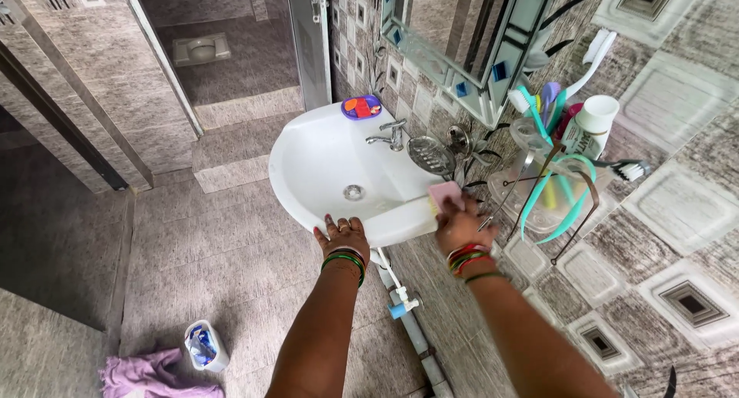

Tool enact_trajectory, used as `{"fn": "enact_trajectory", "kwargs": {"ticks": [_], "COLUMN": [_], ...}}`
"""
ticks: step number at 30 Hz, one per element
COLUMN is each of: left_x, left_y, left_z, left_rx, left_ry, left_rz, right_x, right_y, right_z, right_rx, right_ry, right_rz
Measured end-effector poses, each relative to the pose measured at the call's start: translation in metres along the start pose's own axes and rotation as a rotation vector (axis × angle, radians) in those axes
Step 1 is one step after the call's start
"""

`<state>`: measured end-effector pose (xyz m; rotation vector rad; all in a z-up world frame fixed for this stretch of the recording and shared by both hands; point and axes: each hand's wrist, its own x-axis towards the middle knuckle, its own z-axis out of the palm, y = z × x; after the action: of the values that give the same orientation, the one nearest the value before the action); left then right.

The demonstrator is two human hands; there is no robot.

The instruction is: The person scrubs a white bathroom sink with a pink sponge, rinses the sponge, and then wipes the mirror above the sink. They also handle a purple cloth, placing it in the sink. The task involves cleaning the sink basin and mirror surfaces.

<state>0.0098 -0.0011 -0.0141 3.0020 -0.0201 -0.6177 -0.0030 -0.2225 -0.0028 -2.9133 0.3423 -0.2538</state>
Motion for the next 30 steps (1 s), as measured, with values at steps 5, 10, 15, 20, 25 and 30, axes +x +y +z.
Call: {"fn": "enact_trajectory", "kwargs": {"ticks": [5,10,15,20,25,30], "left_x": [0.014,0.009,-0.004,-0.001,-0.004,-0.012], "left_y": [0.014,0.023,0.018,0.014,0.011,0.008], "left_z": [0.012,0.007,-0.003,-0.003,-0.004,-0.015], "left_rx": [0.034,0.130,0.050,-0.010,-0.026,0.011], "left_ry": [0.100,0.082,0.020,0.002,0.032,-0.020], "left_rz": [-0.091,-0.106,-0.059,-0.031,-0.031,-0.015], "right_x": [-0.043,-0.004,0.016,0.027,0.086,0.058], "right_y": [-0.072,-0.063,0.004,0.000,-0.023,-0.012], "right_z": [0.013,0.008,0.011,0.026,0.023,0.010], "right_rx": [0.038,0.046,-0.062,-0.054,-0.180,-0.145], "right_ry": [-0.086,-0.190,0.031,0.181,-0.077,-0.076], "right_rz": [-0.185,-0.116,-0.078,-0.075,-0.122,-0.098]}}
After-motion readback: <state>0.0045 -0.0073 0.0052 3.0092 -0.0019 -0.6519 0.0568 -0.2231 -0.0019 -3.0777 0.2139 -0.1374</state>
